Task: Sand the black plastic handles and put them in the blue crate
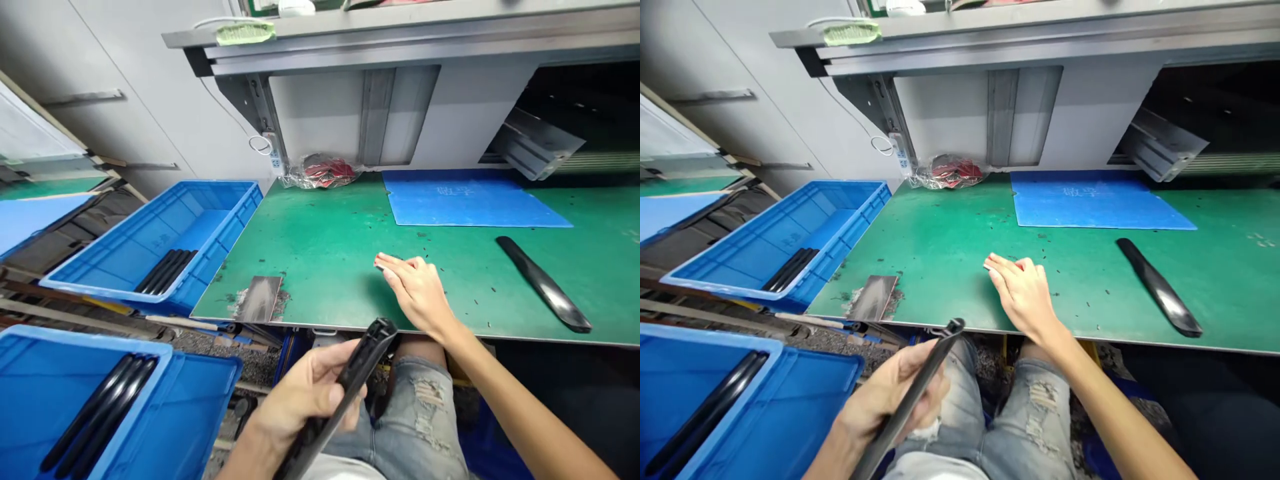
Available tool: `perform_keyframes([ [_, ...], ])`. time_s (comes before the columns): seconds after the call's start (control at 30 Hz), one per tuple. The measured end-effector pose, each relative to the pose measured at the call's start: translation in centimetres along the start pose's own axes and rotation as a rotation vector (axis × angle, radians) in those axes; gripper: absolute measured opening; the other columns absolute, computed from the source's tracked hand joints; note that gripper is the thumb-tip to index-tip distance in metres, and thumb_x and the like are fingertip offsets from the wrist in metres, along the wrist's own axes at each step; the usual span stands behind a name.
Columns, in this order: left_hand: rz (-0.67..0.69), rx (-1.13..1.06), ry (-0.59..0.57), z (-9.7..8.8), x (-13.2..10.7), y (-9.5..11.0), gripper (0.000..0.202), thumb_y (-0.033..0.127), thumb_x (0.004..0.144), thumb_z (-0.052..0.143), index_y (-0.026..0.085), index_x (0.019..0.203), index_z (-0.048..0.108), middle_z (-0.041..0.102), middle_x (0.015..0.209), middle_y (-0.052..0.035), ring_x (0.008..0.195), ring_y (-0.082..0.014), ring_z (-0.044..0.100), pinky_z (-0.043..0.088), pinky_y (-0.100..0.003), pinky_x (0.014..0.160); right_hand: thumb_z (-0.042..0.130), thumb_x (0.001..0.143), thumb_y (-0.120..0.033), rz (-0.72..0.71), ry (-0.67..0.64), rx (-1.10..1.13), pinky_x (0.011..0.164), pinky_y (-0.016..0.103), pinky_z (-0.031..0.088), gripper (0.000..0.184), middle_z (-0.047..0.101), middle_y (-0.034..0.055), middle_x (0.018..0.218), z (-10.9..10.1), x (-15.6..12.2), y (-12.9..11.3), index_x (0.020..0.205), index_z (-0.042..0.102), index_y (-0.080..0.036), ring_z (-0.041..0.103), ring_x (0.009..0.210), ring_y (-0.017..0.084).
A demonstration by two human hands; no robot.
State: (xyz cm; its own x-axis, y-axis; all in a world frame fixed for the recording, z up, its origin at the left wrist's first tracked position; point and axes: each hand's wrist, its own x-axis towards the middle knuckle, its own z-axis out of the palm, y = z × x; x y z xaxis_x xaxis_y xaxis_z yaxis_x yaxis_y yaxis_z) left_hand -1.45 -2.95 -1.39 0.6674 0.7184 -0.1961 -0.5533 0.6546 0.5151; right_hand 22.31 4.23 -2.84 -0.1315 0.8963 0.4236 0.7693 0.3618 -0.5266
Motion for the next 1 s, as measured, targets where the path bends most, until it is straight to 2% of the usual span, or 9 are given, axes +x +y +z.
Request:
perform_keyframes([
  [0.07, 0.067, -0.047, 0.011, 0.0, -0.6, 0.2, 0.044, 0.034, 0.084, 0.079, 0.02, 0.125, 0.072, 0.063, 0.084, -0.0039, 0.061, -0.0073, 0.058, 0.046, -0.017, 0.054, 0.041, 0.105, -0.046, 0.113, 0.002, 0.208, 0.093, 0.043, 0.042, 0.037, 0.066, 0.0008, 0.134, -0.7, -0.4, 0.2, 0.132, 0.064, -0.034, 0.058, 0.107, 0.024],
  [0.17, 0.091, -0.118, -0.05, 0.3, -0.7, 0.2, 0.06, 0.059, 0.094, 0.057, 0.019, 0.139, 0.061, 0.057, 0.086, -0.0025, 0.047, -0.0036, 0.049, 0.042, -0.017, 0.045, 0.029, 0.101, -0.066, 0.481, 0.057, 0.873, 0.078, 0.034, 0.05, 0.061, 0.071, 0.0073, 0.116, -1.4, -2.8, -1.5, 0.132, 0.065, -0.027, 0.061, 0.088, 0.02],
  [0.23, 0.047, -0.136, -0.196, 0.5, -0.5, -0.1, 0.061, 0.055, 0.092, 0.063, 0.026, 0.144, 0.054, 0.051, 0.082, 0.0019, 0.038, 0.0005, 0.036, 0.035, -0.014, 0.037, 0.034, 0.097, -0.07, 0.68, 0.071, 1.239, 0.068, 0.029, 0.051, 0.064, 0.071, 0.0093, 0.113, -1.7, -4.1, -2.7, 0.127, 0.068, -0.025, 0.059, 0.078, 0.018],
  [0.33, 0.017, -0.178, -0.271, 0.6, 0.1, -0.9, 0.034, 0.034, 0.095, 0.062, 0.032, 0.129, 0.064, 0.041, 0.071, 0.0063, 0.034, 0.0, 0.035, 0.035, -0.012, 0.035, 0.065, 0.088, -0.055, 0.77, 0.09, 1.429, 0.071, 0.023, 0.055, 0.049, 0.068, 0.0067, 0.122, -1.6, -4.8, -3.5, 0.129, 0.066, -0.029, 0.062, 0.081, 0.015],
  [0.4, 0.025, -0.179, -0.245, 0.4, 0.5, -1.4, 0.027, 0.041, 0.097, 0.056, 0.028, 0.116, 0.07, 0.043, 0.069, 0.0047, 0.037, -0.0036, 0.045, 0.04, -0.014, 0.036, 0.076, 0.081, -0.046, 0.735, 0.144, 1.392, 0.073, 0.02, 0.056, 0.055, 0.067, 0.0043, 0.12, -1.5, -4.7, -3.4, 0.132, 0.063, -0.031, 0.063, 0.082, 0.013],
  [0.5, 0.073, -0.048, -0.129, 0.2, 0.6, -1.9, 0.039, 0.046, 0.098, 0.053, 0.027, 0.13, 0.064, 0.055, 0.084, -0.0008, 0.048, -0.0075, 0.056, 0.047, -0.018, 0.041, 0.082, 0.076, -0.04, 0.642, 0.271, 1.248, 0.072, 0.018, 0.056, 0.06, 0.066, 0.0042, 0.12, -1.7, -4.4, -3.2, 0.132, 0.063, -0.031, 0.065, 0.086, 0.014],
  [0.77, 0.159, 0.36, 0.132, 0.7, -0.3, -2.7, 0.045, 0.052, 0.102, 0.046, 0.02, 0.133, 0.055, 0.065, 0.083, -0.0048, 0.045, -0.0049, 0.046, 0.034, -0.015, 0.041, 0.085, 0.075, -0.036, 0.429, 0.466, 0.931, 0.087, 0.036, 0.056, 0.063, 0.064, 0.0056, 0.125, -2.4, -3.1, -5.3, 0.133, 0.061, -0.03, 0.063, 0.104, 0.024],
  [0.87, 0.273, 0.625, 0.41, -0.4, -1.2, -0.4, 0.039, 0.05, 0.101, 0.048, 0.02, 0.123, 0.058, 0.064, 0.085, -0.0037, 0.051, -0.0063, 0.046, 0.034, -0.017, 0.046, 0.081, 0.081, -0.042, 0.365, 0.506, 0.624, 0.102, 0.051, 0.049, 0.064, 0.059, 0.0078, 0.133, -2.4, -3.0, -3.8, 0.139, 0.056, -0.03, 0.058, 0.12, 0.032],
  [1.0, 0.543, 0.869, 0.856, -3.4, -3.5, 4.0, 0.034, 0.048, 0.096, 0.06, 0.018, 0.11, 0.066, 0.053, 0.075, 0.0013, 0.06, -0.0088, 0.044, 0.037, -0.017, 0.055, 0.073, 0.086, -0.054, 0.353, 0.374, -0.167, 0.105, 0.072, 0.035, 0.065, 0.058, 0.0193, 0.134, -2.3, -2.8, 1.1, 0.141, 0.058, -0.024, 0.047, 0.129, 0.049],
])
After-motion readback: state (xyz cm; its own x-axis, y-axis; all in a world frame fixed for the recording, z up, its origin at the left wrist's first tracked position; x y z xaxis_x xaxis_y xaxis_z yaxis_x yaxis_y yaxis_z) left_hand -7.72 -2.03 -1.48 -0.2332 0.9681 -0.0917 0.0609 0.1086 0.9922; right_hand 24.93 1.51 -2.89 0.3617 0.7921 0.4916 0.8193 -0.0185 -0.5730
